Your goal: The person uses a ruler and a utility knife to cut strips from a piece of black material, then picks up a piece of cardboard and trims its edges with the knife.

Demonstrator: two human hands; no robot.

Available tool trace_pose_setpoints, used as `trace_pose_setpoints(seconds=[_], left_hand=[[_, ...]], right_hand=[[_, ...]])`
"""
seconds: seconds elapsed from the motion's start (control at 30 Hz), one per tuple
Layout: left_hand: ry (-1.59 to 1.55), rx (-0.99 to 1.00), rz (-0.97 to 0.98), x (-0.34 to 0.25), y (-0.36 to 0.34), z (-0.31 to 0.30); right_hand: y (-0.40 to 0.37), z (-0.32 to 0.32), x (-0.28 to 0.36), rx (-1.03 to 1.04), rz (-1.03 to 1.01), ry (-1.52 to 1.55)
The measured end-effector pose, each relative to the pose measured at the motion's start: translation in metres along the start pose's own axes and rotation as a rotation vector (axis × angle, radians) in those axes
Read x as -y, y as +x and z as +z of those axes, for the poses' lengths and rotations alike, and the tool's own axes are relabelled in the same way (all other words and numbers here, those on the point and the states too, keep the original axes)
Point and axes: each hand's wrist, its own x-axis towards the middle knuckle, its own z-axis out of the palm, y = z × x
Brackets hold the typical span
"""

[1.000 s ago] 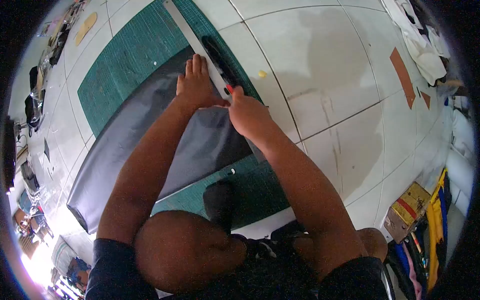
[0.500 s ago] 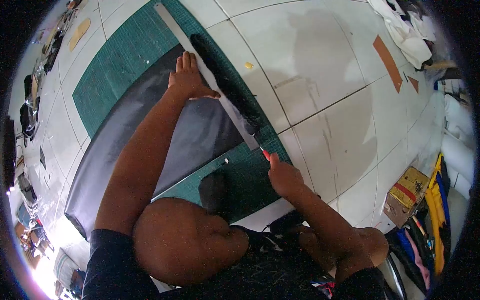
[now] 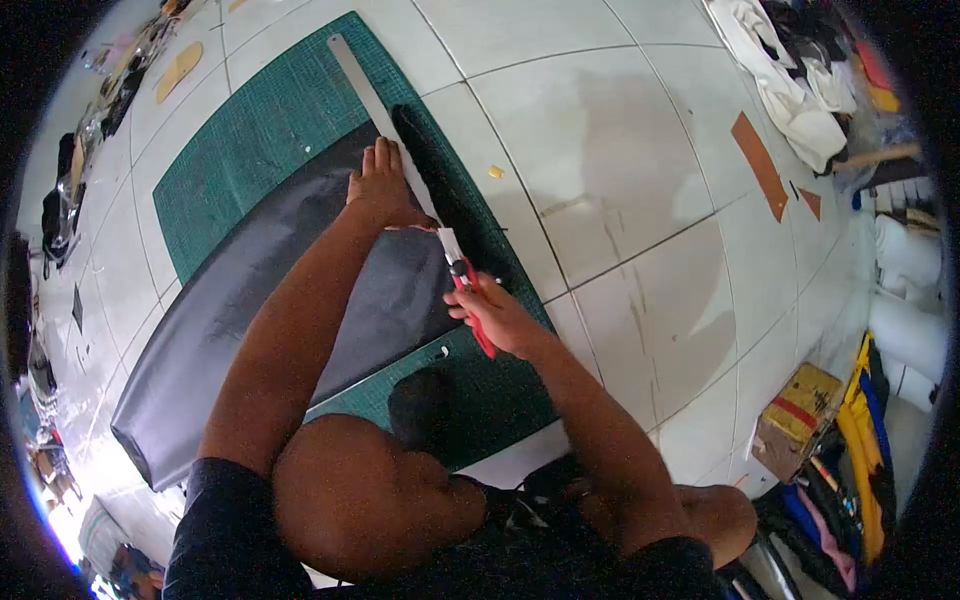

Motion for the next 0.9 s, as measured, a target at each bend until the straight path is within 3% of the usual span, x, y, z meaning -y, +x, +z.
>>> trace_pose_setpoints(seconds=[0.1, 0.13, 0.23, 0.27, 0.37, 0.47, 0.5, 0.53, 0.63, 0.73, 0.9], left_hand=[[0.014, 0.009, 0.004, 0.001, -0.001, 0.0], [0.009, 0.016, -0.002, 0.0, -0.002, 0.0], [0.003, 0.031, -0.008, 0.0, -0.004, -0.003], [0.005, 0.03, -0.009, 0.001, -0.004, -0.004], [0.001, 0.027, -0.001, 0.003, -0.003, -0.001], [0.003, 0.009, 0.005, 0.004, -0.002, 0.003], [0.007, -0.002, 0.008, 0.004, -0.002, 0.002], [0.018, 0.004, 0.013, 0.004, -0.003, 0.001], [0.014, -0.007, 0.022, 0.007, 0.0, 0.005], [0.064, -0.047, 0.021, 0.01, 0.007, 0.017], [-0.002, -0.046, 0.039, 0.012, 0.0, 0.011]], right_hand=[[0.041, -0.018, 0.007, -0.054, -0.098, 0.16], [0.053, -0.033, 0.019, -0.175, -0.133, 0.351], [0.072, -0.101, 0.051, -0.505, -0.384, 0.183], [0.077, -0.116, 0.058, -0.6, -0.37, 0.164], [0.066, -0.099, 0.081, -0.697, -0.443, 0.037], [0.061, -0.048, 0.089, -0.716, -0.369, -0.322], [0.054, -0.019, 0.098, -0.607, -0.369, -0.486], [0.071, -0.01, 0.083, -0.583, -0.457, -0.739], [0.095, 0.033, 0.094, -0.467, -0.513, -0.979], [0.127, 0.058, 0.117, -0.443, -0.421, -1.149], [0.171, 0.061, 0.128, -0.468, -0.376, -1.157]])
